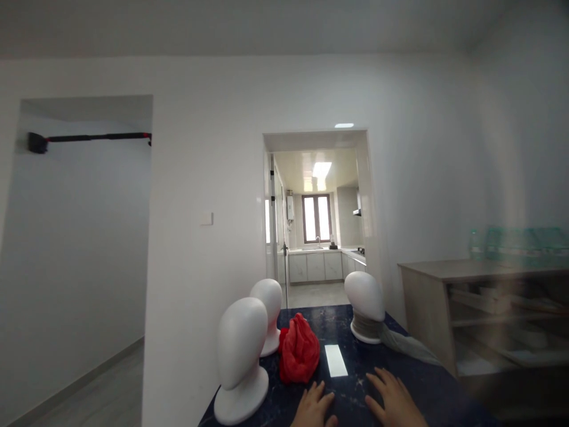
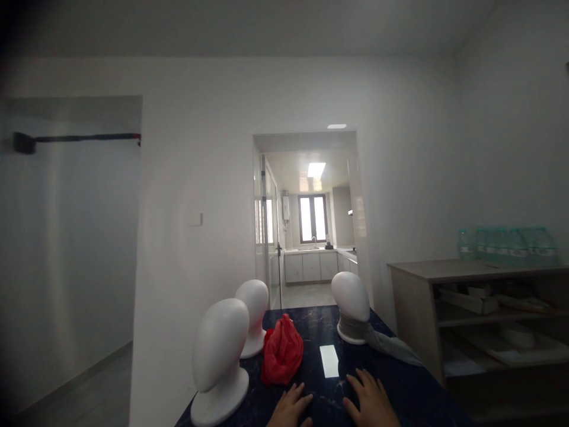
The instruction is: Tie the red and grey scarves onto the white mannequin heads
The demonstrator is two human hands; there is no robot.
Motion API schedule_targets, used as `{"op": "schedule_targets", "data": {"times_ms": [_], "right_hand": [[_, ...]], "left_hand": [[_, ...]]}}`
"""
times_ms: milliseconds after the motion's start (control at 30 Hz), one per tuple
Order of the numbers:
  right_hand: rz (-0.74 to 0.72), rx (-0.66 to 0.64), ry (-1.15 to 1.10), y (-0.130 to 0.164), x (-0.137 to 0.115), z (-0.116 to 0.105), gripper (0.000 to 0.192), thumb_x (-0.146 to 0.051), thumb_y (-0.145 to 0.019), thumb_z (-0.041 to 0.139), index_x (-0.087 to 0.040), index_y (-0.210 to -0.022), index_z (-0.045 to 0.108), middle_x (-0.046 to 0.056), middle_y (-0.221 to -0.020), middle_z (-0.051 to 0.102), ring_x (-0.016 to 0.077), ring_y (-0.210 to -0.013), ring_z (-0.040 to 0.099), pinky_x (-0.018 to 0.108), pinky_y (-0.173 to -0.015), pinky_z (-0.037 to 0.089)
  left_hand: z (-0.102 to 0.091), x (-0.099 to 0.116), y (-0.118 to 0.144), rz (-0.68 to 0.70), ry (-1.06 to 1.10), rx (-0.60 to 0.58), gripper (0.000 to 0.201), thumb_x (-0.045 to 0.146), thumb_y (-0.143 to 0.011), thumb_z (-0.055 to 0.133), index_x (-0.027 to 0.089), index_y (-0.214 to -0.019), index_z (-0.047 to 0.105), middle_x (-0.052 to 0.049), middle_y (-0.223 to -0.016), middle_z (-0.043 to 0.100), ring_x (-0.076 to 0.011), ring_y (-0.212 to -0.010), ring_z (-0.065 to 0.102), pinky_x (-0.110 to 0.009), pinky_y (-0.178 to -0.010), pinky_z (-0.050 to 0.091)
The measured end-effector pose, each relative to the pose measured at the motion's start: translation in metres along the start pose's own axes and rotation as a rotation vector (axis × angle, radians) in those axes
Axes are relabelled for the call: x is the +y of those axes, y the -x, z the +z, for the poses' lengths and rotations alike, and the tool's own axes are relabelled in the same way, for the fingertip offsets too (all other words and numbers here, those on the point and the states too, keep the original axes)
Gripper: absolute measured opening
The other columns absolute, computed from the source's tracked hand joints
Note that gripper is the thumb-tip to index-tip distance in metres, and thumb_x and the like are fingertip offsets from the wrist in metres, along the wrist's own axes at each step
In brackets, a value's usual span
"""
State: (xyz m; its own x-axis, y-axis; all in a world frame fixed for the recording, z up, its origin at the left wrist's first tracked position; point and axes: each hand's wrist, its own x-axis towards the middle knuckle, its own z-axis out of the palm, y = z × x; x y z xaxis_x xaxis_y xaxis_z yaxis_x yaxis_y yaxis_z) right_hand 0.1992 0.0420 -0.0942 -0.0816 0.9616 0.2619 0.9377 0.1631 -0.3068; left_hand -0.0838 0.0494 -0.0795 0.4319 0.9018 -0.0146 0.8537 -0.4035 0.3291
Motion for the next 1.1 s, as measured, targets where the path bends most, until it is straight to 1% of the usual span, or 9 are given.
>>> {"op": "schedule_targets", "data": {"times_ms": [100,233,367,533,600,700,833,967,1100], "right_hand": [[0.000,-0.017,-0.017,0.000,-0.001,0.001,0.064,-0.056,-0.093,0.053,-0.026,-0.148,0.063,0.013,-0.162,0.052,0.0374,-0.154,0.043,0.058,-0.128,0.030],[-0.026,0.075,-0.045,0.000,-0.001,0.001,0.064,-0.056,-0.095,0.053,-0.027,-0.152,0.059,0.011,-0.165,0.049,0.0359,-0.156,0.039,0.056,-0.129,0.029],[-0.023,0.040,-0.053,0.001,-0.005,-0.004,0.061,-0.058,-0.094,0.054,-0.029,-0.148,0.063,0.011,-0.163,0.053,0.0363,-0.155,0.041,0.056,-0.128,0.029],[-0.021,0.208,-0.062,0.002,-0.011,-0.014,0.071,-0.063,-0.099,0.045,-0.030,-0.162,0.043,0.008,-0.173,0.035,0.0326,-0.163,0.022,0.055,-0.133,0.018],[-0.015,0.107,-0.058,0.003,-0.012,-0.013,0.074,-0.066,-0.098,0.046,-0.029,-0.162,0.043,0.008,-0.173,0.036,0.0336,-0.163,0.021,0.057,-0.132,0.017],[-0.008,-0.054,-0.054,0.005,-0.012,-0.012,0.077,-0.069,-0.096,0.048,-0.029,-0.162,0.043,0.009,-0.173,0.033,0.0351,-0.163,0.021,0.059,-0.132,0.017],[0.010,0.103,-0.041,0.006,-0.013,-0.017,0.085,-0.073,-0.099,0.034,-0.025,-0.168,0.022,0.007,-0.178,0.016,0.0309,-0.166,0.008,0.057,-0.134,0.009],[-0.002,-0.033,-0.033,0.006,-0.016,-0.024,0.088,-0.075,-0.097,0.038,-0.021,-0.166,0.033,0.010,-0.176,0.023,0.0338,-0.165,0.013,0.058,-0.133,0.012],[-0.054,0.107,-0.035,0.006,-0.016,-0.027,0.086,-0.072,-0.100,0.034,-0.023,-0.169,0.020,0.005,-0.178,0.015,0.0297,-0.166,0.006,0.056,-0.134,0.005]], "left_hand": [[-0.001,0.001,0.001,-0.010,-0.013,0.081,0.068,0.038,-0.091,0.060,0.024,-0.158,0.051,-0.014,-0.172,0.032,-0.0366,-0.161,0.026,-0.059,-0.132,0.021],[-0.004,0.004,0.004,-0.032,-0.033,-0.001,0.069,0.038,-0.091,0.061,0.024,-0.157,0.051,-0.014,-0.170,0.037,-0.0352,-0.160,0.031,-0.057,-0.132,0.023],[-0.006,0.008,0.008,-0.062,-0.038,0.064,0.067,0.036,-0.092,0.058,0.022,-0.157,0.052,-0.014,-0.173,0.029,-0.0344,-0.162,0.026,-0.053,-0.133,0.023],[-0.004,0.008,0.007,-0.078,-0.052,0.163,0.074,0.030,-0.091,0.058,0.018,-0.162,0.041,-0.015,-0.175,0.016,-0.0336,-0.164,0.016,-0.052,-0.134,0.020],[-0.002,0.007,0.005,-0.066,-0.050,0.228,0.075,0.028,-0.092,0.056,0.020,-0.164,0.038,-0.012,-0.175,0.014,-0.0317,-0.164,0.014,-0.052,-0.134,0.018],[-0.001,0.005,0.005,-0.045,-0.061,0.142,0.072,0.039,-0.094,0.058,0.023,-0.162,0.041,-0.011,-0.174,0.020,-0.0352,-0.163,0.019,-0.058,-0.133,0.019],[-0.003,0.005,0.008,-0.047,-0.110,0.236,0.070,0.042,-0.099,0.048,0.023,-0.165,0.034,-0.008,-0.175,0.016,-0.0330,-0.164,0.012,-0.057,-0.134,0.015],[-0.004,0.006,0.009,-0.063,-0.098,0.149,0.073,0.048,-0.098,0.049,0.020,-0.164,0.035,-0.009,-0.174,0.021,-0.0338,-0.163,0.017,-0.056,-0.133,0.019],[-0.004,0.008,0.009,-0.038,-0.104,0.334,0.066,0.042,-0.104,0.039,0.021,-0.166,0.031,-0.005,-0.175,0.015,-0.0278,-0.164,0.014,-0.052,-0.135,0.015]]}}
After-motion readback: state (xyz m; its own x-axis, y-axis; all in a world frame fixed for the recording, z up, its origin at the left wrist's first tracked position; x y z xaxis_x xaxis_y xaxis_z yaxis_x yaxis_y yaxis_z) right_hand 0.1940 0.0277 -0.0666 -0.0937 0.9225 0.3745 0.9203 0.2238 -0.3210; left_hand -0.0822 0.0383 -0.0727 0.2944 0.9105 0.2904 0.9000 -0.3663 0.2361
